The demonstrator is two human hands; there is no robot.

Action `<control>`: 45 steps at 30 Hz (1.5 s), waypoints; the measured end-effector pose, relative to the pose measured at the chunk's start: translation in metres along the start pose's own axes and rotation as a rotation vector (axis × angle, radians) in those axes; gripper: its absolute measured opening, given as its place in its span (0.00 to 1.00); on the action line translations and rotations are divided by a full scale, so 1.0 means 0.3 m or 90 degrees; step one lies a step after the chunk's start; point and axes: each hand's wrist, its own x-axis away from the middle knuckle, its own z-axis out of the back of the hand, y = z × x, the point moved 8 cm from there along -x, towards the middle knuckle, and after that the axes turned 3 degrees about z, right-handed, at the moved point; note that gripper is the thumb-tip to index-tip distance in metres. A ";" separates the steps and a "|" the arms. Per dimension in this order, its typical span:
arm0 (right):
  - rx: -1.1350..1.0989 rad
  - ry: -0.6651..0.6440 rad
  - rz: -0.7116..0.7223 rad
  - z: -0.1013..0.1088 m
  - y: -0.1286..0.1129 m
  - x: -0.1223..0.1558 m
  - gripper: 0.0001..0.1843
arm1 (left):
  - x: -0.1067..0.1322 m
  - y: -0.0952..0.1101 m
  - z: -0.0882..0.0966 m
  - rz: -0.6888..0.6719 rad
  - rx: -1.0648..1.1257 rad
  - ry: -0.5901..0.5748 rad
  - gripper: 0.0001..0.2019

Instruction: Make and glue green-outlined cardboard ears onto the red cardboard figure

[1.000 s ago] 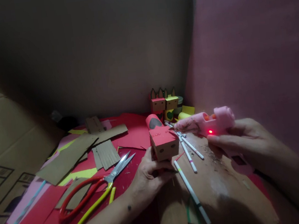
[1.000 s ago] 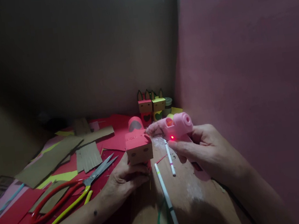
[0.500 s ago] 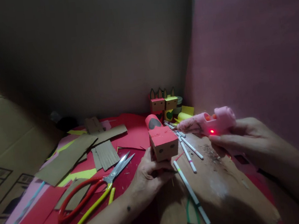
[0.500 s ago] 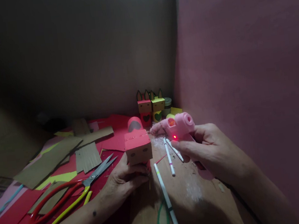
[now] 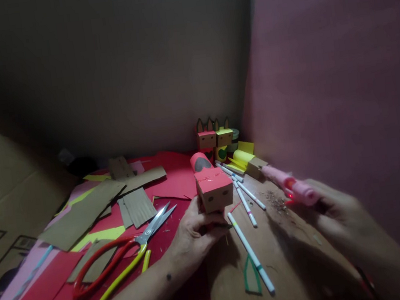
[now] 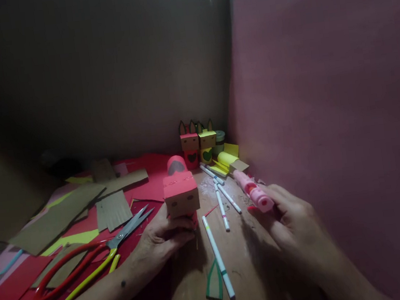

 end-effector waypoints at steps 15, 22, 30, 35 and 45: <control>0.390 -0.078 0.032 -0.077 0.107 0.110 0.24 | 0.023 -0.020 0.049 0.041 -0.023 0.013 0.05; 0.181 -0.283 0.181 -0.268 -0.144 0.214 0.27 | 0.038 -0.002 0.043 0.057 -0.022 0.021 0.04; 0.196 -0.372 0.215 -0.338 -0.176 0.191 0.06 | 0.058 0.020 0.049 0.050 -0.041 0.014 0.04; 0.203 -0.402 0.235 -0.355 -0.185 0.169 0.05 | 0.079 0.006 0.073 0.070 -0.071 0.039 0.05; 0.166 -0.441 0.241 -0.326 -0.153 0.163 0.11 | 0.162 0.024 0.082 0.253 0.031 0.019 0.08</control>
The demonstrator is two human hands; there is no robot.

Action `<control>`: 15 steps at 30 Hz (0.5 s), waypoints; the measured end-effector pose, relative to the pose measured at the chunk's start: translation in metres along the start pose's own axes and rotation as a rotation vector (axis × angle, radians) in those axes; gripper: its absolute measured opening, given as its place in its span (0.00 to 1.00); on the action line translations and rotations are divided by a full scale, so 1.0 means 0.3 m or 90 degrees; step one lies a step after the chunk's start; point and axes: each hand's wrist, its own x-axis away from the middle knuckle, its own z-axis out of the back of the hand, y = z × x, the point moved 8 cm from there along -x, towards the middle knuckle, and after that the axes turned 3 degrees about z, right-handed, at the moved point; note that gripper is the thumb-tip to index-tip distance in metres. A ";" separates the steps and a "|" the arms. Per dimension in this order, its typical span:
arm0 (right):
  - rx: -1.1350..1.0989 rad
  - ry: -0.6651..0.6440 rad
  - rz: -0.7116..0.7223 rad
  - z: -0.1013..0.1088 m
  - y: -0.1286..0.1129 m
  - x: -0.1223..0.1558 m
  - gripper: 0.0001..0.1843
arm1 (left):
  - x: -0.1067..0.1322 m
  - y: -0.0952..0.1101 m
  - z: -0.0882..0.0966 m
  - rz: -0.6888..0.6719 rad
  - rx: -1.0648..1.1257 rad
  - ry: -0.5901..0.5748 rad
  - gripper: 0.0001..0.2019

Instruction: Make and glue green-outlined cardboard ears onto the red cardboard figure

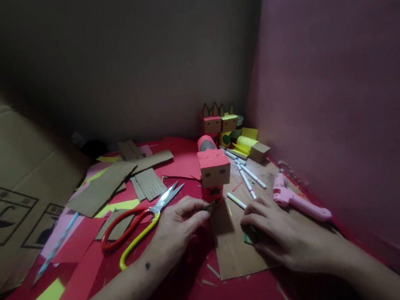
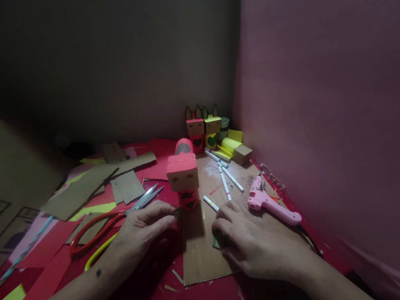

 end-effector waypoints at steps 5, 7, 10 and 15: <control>-0.045 0.023 -0.005 -0.006 0.038 -0.006 0.09 | 0.011 -0.016 -0.046 0.061 0.064 -0.047 0.09; -0.066 0.037 0.001 -0.001 0.038 -0.011 0.10 | 0.013 -0.019 -0.057 0.067 0.071 -0.061 0.08; -0.115 0.058 0.030 0.009 0.025 -0.013 0.09 | 0.019 -0.009 -0.060 0.058 0.062 -0.076 0.06; -0.251 0.156 0.063 0.051 0.032 -0.005 0.11 | 0.032 0.067 -0.020 0.016 0.030 -0.066 0.03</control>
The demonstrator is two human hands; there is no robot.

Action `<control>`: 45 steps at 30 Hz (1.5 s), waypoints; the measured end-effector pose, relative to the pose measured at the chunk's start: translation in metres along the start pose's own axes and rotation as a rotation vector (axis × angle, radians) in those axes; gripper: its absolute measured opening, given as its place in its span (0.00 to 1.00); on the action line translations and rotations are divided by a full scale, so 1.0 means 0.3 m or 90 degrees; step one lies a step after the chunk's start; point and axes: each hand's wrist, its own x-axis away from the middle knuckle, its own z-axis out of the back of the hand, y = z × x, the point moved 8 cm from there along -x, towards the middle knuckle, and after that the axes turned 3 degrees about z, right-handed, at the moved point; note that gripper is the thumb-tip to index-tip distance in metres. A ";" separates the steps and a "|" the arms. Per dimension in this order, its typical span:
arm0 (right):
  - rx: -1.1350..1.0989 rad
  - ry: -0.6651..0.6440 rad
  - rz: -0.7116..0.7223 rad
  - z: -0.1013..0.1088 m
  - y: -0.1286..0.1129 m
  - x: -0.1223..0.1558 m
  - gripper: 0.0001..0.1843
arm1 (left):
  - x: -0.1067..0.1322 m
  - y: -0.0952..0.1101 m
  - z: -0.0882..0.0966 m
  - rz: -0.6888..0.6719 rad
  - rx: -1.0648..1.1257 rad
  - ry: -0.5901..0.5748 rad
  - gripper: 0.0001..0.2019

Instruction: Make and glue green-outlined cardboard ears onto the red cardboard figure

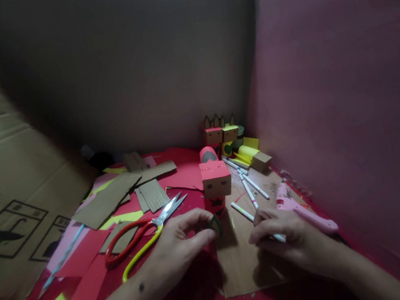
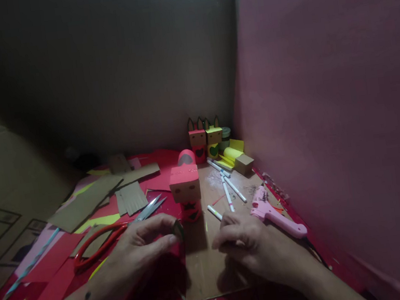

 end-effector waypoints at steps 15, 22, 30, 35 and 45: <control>-0.293 0.406 0.002 0.278 0.026 -0.276 0.12 | -0.174 0.316 0.190 -0.216 -0.070 0.235 0.06; -0.258 0.387 0.025 0.260 0.012 -0.345 0.08 | -0.191 0.301 0.159 -0.195 -0.093 0.217 0.05; -0.260 0.372 0.059 0.225 0.016 -0.353 0.09 | -0.192 0.303 0.148 -0.184 -0.110 0.201 0.05; -0.263 0.358 0.083 0.212 0.014 -0.366 0.10 | -0.194 0.300 0.141 -0.183 -0.117 0.194 0.05; -0.220 0.364 0.097 0.219 0.013 -0.364 0.13 | -0.197 0.301 0.141 -0.192 -0.122 0.189 0.05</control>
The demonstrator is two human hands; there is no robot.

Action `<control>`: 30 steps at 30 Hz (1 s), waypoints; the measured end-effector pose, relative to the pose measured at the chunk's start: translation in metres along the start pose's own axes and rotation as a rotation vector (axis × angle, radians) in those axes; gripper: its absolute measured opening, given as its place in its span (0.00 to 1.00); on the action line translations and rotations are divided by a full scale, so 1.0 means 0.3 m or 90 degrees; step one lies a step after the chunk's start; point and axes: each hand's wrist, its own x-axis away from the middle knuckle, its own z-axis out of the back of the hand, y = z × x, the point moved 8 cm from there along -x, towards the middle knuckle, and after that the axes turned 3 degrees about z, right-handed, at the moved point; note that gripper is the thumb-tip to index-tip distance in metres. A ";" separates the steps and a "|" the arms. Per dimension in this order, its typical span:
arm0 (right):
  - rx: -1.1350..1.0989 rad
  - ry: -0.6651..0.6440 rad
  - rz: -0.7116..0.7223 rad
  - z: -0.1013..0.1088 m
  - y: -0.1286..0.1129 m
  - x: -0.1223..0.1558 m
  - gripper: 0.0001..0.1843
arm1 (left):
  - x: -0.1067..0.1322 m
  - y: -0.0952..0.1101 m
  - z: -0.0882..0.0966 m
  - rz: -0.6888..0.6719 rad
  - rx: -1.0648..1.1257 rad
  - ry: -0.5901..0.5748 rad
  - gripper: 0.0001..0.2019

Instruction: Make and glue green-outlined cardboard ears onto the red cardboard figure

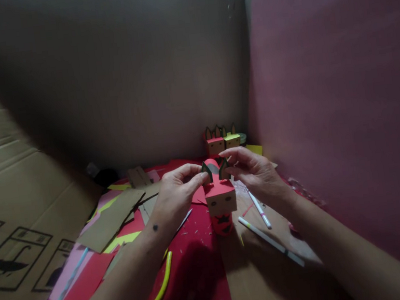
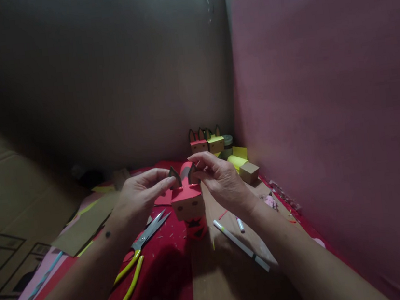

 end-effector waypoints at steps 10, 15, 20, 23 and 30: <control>0.005 -0.015 0.006 -0.014 -0.014 0.001 0.12 | 0.001 -0.002 -0.011 -0.005 0.008 -0.014 0.06; 0.004 -0.024 0.004 -0.017 -0.015 0.004 0.13 | -0.003 -0.014 -0.014 -0.005 0.020 -0.018 0.05; 0.003 -0.027 0.003 -0.015 -0.016 0.004 0.13 | -0.003 -0.012 -0.013 -0.006 0.025 -0.023 0.05; 0.001 -0.028 0.006 -0.016 -0.016 0.003 0.14 | -0.002 -0.011 -0.014 -0.004 0.027 -0.024 0.05; -0.005 -0.032 0.014 -0.017 -0.017 0.006 0.15 | -0.003 -0.017 -0.015 -0.004 0.031 -0.023 0.05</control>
